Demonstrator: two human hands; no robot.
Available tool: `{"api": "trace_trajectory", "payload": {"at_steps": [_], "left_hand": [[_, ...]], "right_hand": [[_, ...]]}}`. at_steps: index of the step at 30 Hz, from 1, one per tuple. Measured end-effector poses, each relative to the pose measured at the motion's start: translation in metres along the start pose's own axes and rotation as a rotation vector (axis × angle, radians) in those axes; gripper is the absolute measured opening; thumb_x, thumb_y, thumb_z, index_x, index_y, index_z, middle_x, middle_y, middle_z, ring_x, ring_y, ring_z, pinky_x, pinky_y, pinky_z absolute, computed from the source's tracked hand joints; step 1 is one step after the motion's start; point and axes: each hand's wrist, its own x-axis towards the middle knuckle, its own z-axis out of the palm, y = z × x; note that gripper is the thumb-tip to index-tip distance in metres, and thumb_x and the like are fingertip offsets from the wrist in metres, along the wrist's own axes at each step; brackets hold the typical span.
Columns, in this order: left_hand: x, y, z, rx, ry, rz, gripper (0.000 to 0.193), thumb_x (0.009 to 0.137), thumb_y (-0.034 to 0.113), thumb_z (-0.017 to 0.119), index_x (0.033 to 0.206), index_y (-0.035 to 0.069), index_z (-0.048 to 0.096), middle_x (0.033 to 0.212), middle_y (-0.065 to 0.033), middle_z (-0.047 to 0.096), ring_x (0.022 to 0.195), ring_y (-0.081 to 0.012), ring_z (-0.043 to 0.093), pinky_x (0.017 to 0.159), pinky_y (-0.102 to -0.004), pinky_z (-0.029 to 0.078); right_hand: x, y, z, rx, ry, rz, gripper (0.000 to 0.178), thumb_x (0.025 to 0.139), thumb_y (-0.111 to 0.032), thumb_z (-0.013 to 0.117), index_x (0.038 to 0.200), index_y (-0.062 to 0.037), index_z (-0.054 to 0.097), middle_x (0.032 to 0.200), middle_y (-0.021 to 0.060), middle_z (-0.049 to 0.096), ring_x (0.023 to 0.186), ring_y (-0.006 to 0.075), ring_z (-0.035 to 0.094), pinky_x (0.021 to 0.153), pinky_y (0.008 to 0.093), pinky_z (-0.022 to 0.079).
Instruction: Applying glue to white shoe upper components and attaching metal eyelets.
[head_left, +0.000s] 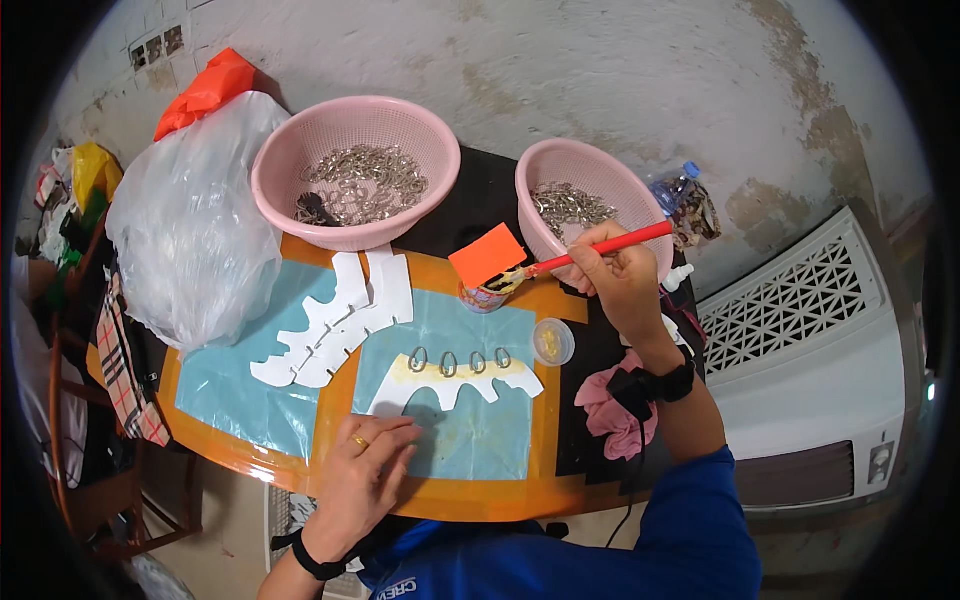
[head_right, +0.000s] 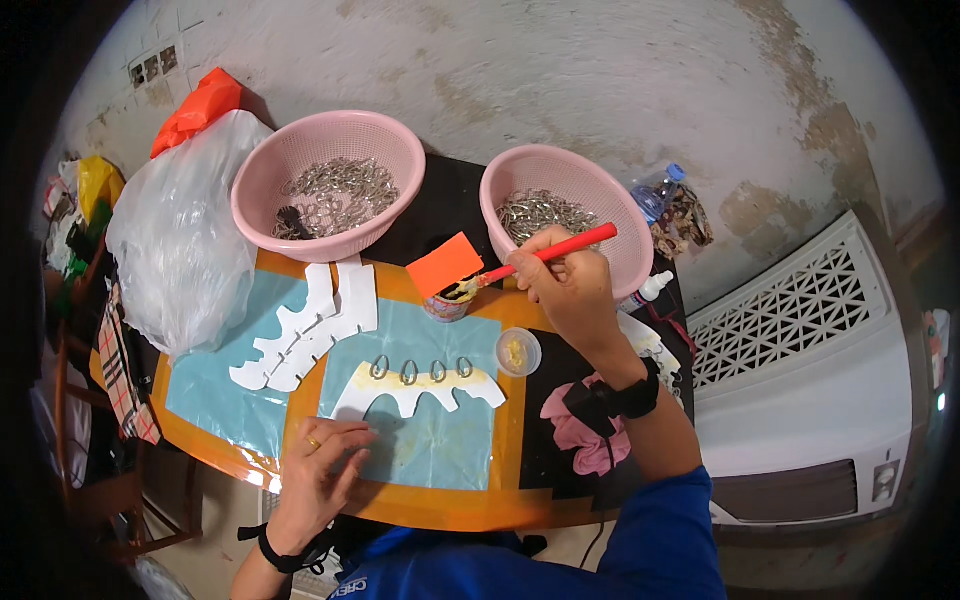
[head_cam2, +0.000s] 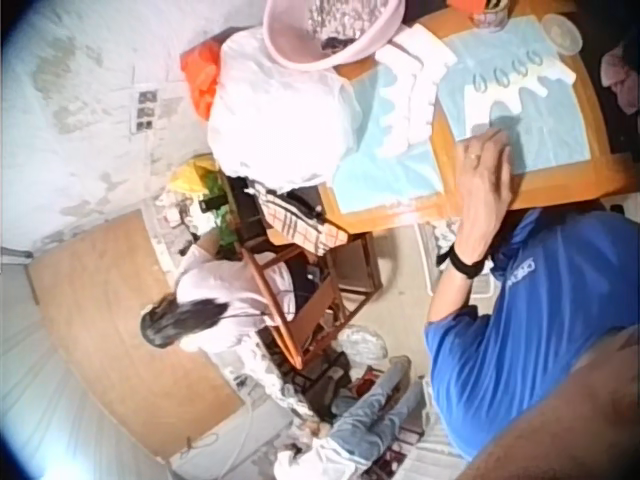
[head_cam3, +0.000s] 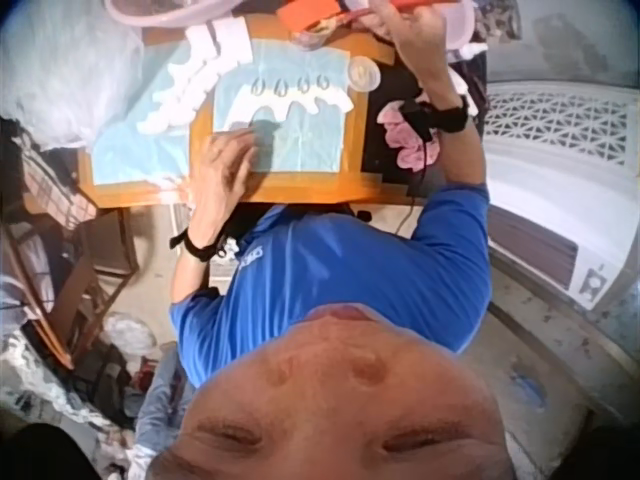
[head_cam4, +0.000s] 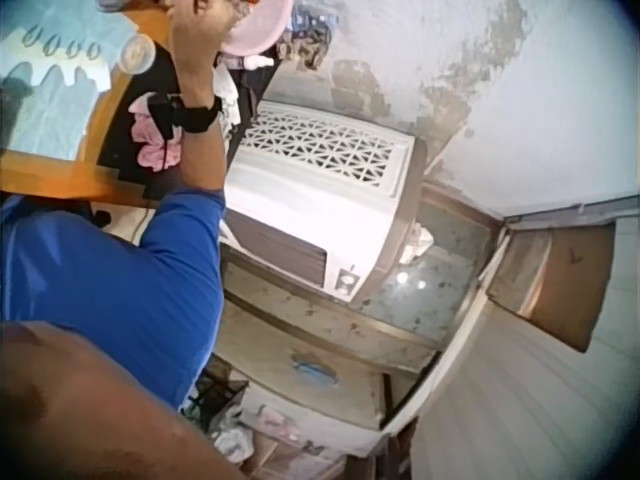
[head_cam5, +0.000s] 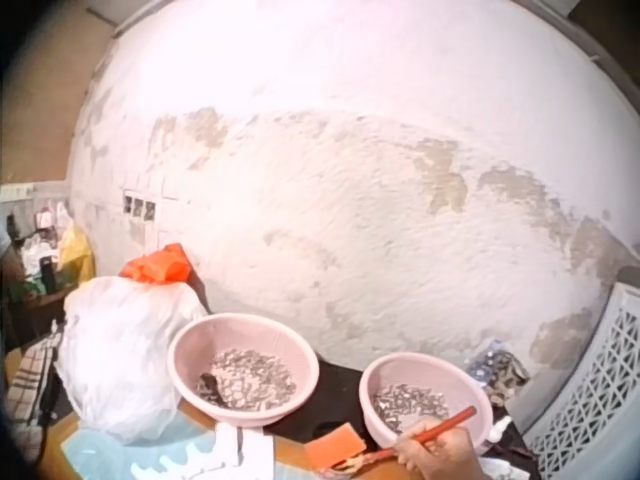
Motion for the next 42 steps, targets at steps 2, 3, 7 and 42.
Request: {"api": "trace_trajectory", "payload": {"at_steps": [2,3,7,42], "left_hand": [[0.001,0.0,-0.004,0.037,0.017,-0.018,0.028,0.082,-0.003,0.076,0.108,0.007,0.074,0.115,-0.0088,0.072,0.106,-0.0305,0.062,0.091,-0.04,0.052],[0.002,0.001,-0.006,0.04,0.018,-0.021,0.029,0.081,-0.003,0.076,0.108,0.007,0.074,0.116,-0.009,0.072,0.106,-0.031,0.062,0.091,-0.0402,0.052],[0.015,0.009,-0.017,0.081,0.01,0.013,0.033,0.08,-0.003,0.076,0.112,0.006,0.072,0.118,-0.01,0.071,0.107,-0.0333,0.06,0.093,-0.0411,0.051],[0.183,-0.013,0.011,0.464,-0.248,0.456,0.068,0.07,-0.012,0.064,0.136,0.002,0.063,0.134,-0.0149,0.056,0.125,-0.0372,0.048,0.11,-0.0454,0.043]], "right_hand": [[-0.002,-0.001,-0.002,0.011,0.018,-0.015,0.009,0.101,-0.008,0.067,0.098,-0.0001,0.064,0.078,0.002,0.065,0.064,0.0034,0.056,0.059,0.0182,0.044],[-0.002,0.0,-0.002,0.017,0.026,-0.022,0.009,0.101,-0.008,0.067,0.098,0.0,0.063,0.078,0.0025,0.066,0.064,0.0034,0.056,0.059,0.0181,0.045],[-0.005,0.001,-0.006,0.067,0.066,-0.044,0.01,0.102,-0.009,0.066,0.1,0.0004,0.062,0.076,0.0033,0.066,0.064,0.0041,0.057,0.058,0.0183,0.045],[-0.003,-0.009,-0.066,0.623,0.274,-0.004,0.034,0.111,-0.031,0.049,0.088,-0.0071,0.057,0.062,0.0027,0.053,0.054,0.0095,0.045,0.052,0.0239,0.035]]}}
